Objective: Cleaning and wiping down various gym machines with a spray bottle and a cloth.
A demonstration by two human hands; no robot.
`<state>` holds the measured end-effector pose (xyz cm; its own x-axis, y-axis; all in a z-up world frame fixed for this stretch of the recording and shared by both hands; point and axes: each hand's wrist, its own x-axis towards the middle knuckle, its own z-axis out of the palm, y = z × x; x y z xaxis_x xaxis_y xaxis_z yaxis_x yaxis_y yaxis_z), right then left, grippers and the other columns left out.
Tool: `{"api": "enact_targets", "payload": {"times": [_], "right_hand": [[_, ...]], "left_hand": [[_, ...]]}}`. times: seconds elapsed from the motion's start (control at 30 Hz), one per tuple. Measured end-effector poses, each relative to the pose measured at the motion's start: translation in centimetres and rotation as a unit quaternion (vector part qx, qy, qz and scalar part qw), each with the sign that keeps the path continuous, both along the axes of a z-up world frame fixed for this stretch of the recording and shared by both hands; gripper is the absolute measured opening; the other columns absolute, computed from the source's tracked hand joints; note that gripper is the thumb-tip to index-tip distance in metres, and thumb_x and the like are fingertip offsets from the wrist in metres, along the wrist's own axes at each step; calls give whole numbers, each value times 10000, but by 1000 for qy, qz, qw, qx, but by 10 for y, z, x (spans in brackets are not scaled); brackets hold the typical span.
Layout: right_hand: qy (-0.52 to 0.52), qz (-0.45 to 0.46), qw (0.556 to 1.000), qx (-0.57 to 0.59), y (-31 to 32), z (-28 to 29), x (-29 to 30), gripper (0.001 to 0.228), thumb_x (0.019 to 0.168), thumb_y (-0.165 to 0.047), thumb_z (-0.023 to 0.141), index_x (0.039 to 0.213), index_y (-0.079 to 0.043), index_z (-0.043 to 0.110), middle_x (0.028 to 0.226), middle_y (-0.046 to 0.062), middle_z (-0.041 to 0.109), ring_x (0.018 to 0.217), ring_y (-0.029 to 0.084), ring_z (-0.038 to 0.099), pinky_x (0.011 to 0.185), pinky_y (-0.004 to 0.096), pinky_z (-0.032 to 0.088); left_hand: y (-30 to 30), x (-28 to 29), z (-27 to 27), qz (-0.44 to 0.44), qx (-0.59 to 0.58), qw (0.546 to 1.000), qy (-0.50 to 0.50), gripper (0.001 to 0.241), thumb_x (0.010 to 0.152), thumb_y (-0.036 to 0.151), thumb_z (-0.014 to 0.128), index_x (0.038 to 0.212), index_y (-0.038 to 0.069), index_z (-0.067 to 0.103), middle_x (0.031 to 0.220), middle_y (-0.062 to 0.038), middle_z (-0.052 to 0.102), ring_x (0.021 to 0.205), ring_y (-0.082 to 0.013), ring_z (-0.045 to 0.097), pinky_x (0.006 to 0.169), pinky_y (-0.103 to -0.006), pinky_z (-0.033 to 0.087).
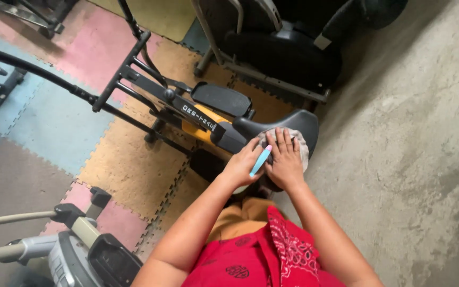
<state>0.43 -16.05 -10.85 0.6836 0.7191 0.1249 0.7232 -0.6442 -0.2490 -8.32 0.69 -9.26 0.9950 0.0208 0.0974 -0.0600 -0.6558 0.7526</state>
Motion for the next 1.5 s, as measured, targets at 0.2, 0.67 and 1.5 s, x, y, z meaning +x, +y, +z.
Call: {"api": "enact_targets", "payload": {"times": [0.2, 0.67, 1.5], "right_hand": [[-30, 12, 999, -6, 12, -12, 27, 812, 848, -394, 640, 1578, -153, 378, 1654, 154, 336, 1556, 343, 233, 1255, 536, 128], [61, -1, 996, -70, 91, 4, 86, 516, 985, -574, 513, 935, -98, 706, 933, 136, 742, 965, 339, 680, 907, 481, 458], [-29, -312, 949, -22, 144, -68, -2, 578, 1002, -379, 514, 1520, -125, 487, 1607, 183, 367, 1497, 425, 232, 1146, 618, 31]], "left_hand": [[2, -5, 12, 20, 18, 999, -22, 716, 677, 154, 792, 1356, 117, 566, 1544, -258, 378, 1319, -446, 505, 1001, -491, 502], [31, -44, 13, 51, -6, 998, 34, 560, 719, 192, 785, 1236, 126, 581, 1499, -173, 469, 1215, -402, 591, 886, -465, 557], [276, -79, 29, -80, 16, 997, 10, 462, 777, 167, 732, 1214, 110, 592, 1153, -135, 666, 1067, -390, 643, 867, -472, 543]]}}
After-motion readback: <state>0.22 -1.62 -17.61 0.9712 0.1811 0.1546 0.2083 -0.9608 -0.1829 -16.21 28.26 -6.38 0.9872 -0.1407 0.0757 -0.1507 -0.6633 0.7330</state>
